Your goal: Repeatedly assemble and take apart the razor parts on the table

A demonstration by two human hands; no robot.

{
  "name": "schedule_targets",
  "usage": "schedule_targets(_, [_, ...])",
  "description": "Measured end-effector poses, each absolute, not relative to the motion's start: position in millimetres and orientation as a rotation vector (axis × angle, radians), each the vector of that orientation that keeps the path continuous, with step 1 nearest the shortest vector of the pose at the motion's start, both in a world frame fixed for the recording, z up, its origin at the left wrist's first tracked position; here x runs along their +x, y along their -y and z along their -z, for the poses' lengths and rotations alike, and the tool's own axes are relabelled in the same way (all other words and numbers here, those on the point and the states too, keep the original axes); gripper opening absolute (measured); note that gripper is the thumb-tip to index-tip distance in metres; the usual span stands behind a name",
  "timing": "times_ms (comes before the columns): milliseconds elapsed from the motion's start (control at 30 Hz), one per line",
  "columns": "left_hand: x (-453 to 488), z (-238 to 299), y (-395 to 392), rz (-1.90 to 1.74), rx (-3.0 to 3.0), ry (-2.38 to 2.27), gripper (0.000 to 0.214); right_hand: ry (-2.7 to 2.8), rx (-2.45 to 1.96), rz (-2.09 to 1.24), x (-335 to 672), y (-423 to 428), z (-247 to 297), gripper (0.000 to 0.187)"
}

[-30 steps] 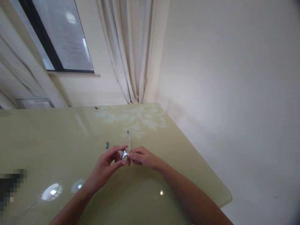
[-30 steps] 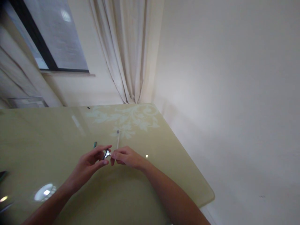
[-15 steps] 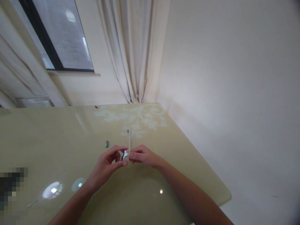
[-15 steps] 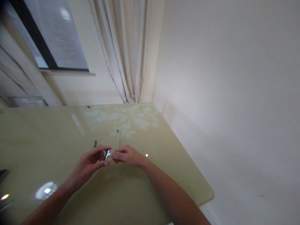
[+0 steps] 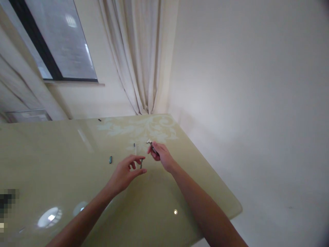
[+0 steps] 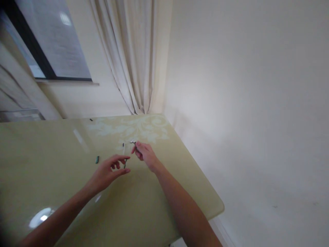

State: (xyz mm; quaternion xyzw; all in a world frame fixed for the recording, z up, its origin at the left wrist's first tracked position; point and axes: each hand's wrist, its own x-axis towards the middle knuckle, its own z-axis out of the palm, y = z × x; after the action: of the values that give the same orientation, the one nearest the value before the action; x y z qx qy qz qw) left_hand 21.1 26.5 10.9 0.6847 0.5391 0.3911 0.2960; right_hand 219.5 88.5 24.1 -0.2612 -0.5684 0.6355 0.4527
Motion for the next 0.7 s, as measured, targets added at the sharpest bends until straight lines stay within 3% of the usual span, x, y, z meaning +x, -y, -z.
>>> schedule_targets(167, [81.7,-7.4,-79.1,-0.725,1.906,-1.510,0.048,1.030,-0.743,-1.374,245.2,-118.4,-20.3,0.056])
schedule_targets(400, [115.5,12.8,-140.9,-0.696,1.865,-1.592,0.043,0.772,-0.769,-1.382,259.1,-133.0,-9.9,0.054])
schedule_targets(700, [116.2,20.1,-154.7,-0.709,1.806,-1.523,0.052,0.801,-0.746,-1.323,250.0,-131.1,-16.0,0.055])
